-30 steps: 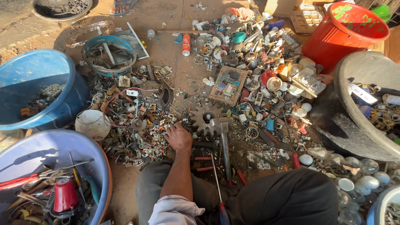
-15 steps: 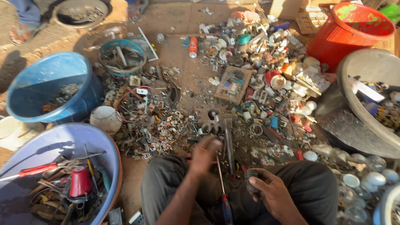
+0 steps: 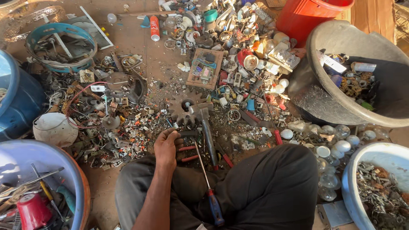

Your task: The person sits on the ground and uses a hammer and screwdriver to break apart a small electronic component. They repeatedly strike the object to separate its parts, working amidst a large pile of electronic waste and debris.

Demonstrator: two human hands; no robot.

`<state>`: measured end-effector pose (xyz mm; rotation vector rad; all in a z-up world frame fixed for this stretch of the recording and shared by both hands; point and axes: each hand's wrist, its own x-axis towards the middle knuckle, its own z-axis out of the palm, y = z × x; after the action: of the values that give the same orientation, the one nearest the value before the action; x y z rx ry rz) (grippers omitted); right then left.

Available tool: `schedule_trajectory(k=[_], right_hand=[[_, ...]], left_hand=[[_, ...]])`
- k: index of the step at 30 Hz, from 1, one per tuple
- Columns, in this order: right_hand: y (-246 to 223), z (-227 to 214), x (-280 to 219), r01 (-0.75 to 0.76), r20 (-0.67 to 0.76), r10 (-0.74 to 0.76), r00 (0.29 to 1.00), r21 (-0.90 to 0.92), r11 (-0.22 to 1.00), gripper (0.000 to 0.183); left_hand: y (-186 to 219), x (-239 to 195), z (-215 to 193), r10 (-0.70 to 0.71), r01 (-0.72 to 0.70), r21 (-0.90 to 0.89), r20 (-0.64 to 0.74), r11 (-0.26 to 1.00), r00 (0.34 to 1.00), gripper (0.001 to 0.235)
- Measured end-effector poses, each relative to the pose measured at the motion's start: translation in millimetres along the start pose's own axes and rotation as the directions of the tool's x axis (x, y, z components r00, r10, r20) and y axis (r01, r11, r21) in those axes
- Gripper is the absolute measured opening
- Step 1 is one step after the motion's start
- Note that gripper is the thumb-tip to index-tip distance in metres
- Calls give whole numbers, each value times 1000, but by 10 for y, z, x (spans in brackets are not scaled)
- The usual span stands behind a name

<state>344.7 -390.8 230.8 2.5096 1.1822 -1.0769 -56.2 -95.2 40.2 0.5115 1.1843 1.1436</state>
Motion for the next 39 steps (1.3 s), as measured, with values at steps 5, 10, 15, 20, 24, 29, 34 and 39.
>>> schedule_trajectory(k=[5, 10, 15, 20, 24, 29, 34, 39], right_hand=[[-596, -222, 35, 473, -120, -464, 878, 62, 879, 55], [-1765, 180, 1767, 664, -182, -666, 724, -80, 744, 32], [-2186, 1043, 2958, 447, -9, -497, 868, -426, 787, 26], [-2337, 1058, 2890, 500, -126, -568, 813, -347, 793, 27], [-2613, 819, 2386, 790, -321, -723, 611, 208, 576, 30], [-2911, 899, 1855, 933, -557, -764, 326, 58, 356, 42], [-3074, 905, 1994, 856, -530, -672, 517, 303, 419, 47], [-2991, 988, 2367, 568, -368, -443, 817, 387, 726, 55]], left_hand=[[-78, 12, -70, 28, -22, 97, -62, 995, 998, 24], [-101, -47, -79, 22, 1, 205, -106, 979, 994, 27], [-59, -97, -34, 10, 21, 289, -106, 957, 994, 27], [-27, 22, 67, 126, -124, 399, 21, 909, 992, 27], [-15, 16, 266, -102, 4, 386, 234, 922, 967, 29], [13, -89, 495, -82, -67, 279, 491, 958, 867, 31], [169, -116, 493, 109, -273, 553, 310, 787, 944, 26], [126, 117, 488, 279, -228, 763, 65, 605, 958, 24]])
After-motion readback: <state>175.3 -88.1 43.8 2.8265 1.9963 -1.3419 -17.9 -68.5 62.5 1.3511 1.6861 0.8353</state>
